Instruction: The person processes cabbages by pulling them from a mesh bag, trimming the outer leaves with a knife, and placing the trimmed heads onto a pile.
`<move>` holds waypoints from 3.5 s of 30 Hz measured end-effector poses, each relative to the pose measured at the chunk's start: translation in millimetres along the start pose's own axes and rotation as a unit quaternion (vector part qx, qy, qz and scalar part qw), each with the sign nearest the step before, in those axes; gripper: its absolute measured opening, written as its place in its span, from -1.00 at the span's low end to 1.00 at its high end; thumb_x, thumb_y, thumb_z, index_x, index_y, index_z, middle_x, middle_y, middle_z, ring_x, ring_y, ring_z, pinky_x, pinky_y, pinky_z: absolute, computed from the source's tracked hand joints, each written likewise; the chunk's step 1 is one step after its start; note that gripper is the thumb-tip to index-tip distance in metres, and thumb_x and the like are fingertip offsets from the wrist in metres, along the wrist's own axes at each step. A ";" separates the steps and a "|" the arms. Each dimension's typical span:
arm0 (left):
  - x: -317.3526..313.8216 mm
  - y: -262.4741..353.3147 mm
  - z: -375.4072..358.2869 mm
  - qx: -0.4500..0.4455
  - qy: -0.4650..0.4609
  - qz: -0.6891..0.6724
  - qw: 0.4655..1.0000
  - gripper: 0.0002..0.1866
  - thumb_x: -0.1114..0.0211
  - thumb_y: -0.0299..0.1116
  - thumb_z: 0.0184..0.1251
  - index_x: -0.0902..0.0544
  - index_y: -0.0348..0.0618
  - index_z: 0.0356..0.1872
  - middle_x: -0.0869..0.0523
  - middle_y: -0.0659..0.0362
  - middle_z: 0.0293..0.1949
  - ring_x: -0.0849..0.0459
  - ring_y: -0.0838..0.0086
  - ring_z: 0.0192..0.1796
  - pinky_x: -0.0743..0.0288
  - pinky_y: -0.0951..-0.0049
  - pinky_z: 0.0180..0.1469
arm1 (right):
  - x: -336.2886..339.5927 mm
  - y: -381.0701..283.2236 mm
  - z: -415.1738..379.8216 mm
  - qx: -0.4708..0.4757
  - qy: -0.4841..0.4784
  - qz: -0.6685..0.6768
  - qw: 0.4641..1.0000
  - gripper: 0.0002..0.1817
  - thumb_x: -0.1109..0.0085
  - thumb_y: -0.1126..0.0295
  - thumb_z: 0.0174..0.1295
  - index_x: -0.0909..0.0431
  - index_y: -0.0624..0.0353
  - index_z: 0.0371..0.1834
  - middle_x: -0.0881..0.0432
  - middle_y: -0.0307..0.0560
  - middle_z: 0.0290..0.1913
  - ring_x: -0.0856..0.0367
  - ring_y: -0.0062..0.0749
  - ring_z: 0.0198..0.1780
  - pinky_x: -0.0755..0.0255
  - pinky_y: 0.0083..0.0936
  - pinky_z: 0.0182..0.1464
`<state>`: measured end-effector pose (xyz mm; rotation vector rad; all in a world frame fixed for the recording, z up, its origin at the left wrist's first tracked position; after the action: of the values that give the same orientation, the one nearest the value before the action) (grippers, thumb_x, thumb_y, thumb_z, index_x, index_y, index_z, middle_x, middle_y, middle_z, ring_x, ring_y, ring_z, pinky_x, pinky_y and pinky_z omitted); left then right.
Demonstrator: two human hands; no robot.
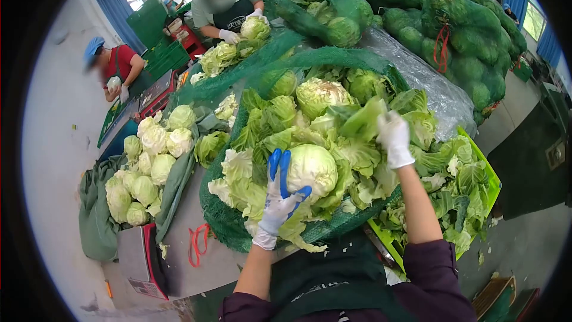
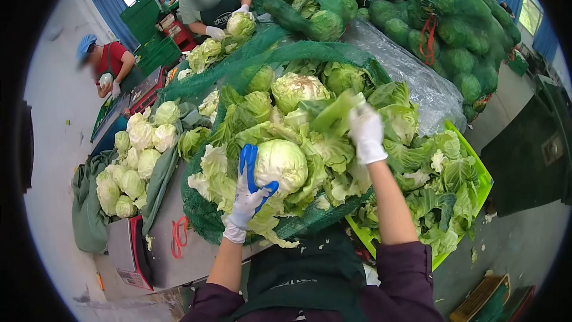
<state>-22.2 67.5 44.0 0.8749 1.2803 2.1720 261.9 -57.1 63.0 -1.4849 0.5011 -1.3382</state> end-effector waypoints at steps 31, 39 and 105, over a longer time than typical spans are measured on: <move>1.9 19.8 32.8 -0.036 0.031 0.217 0.975 -0.25 -0.45 -0.10 0.06 -0.43 -0.09 0.31 -0.43 -0.10 0.19 -0.40 0.10 0.25 -0.29 0.22 0.30 | -17.6 -52.4 -79.5 0.135 -0.087 -0.131 0.978 -0.42 -0.09 -0.09 0.29 -0.36 0.11 0.18 -0.58 0.09 -0.57 -0.66 -0.07 -0.42 -0.52 -0.17 -0.36; -1.6 -2.7 33.1 -0.058 -0.023 0.094 0.994 -0.27 -0.45 -0.20 0.07 -0.42 -0.21 0.29 -0.39 -0.07 0.28 -0.32 0.13 0.35 -0.28 0.25 0.34 | -59.7 35.0 -59.9 0.116 -0.101 -0.115 0.981 -0.67 -0.18 0.12 0.24 -0.56 0.18 -0.20 -0.66 0.19 -0.36 -0.64 0.11 -0.27 -0.51 -0.17 -0.19; -73.7 -8.5 86.0 0.021 0.005 -0.077 0.997 -0.18 -0.46 -0.41 0.04 -0.29 -0.26 0.38 -0.39 0.08 0.31 -0.44 0.42 0.27 -0.46 0.44 0.22 | 14.2 -38.1 -50.6 0.302 -0.141 -0.264 0.905 -0.39 0.08 0.01 0.39 -0.21 0.16 0.37 -0.64 0.07 -0.46 -0.64 -0.01 -0.49 -0.50 -0.19 -0.47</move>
<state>91.3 72.8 46.4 0.7564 1.3559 2.0400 208.4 -74.8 95.2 -1.2793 -0.5118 -1.4667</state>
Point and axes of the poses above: each hand's wrist, its own z-axis towards the middle knuckle, its own x-axis out of the back of the hand, y = z × x, the point moved 3 cm from there along z, towards the middle knuckle
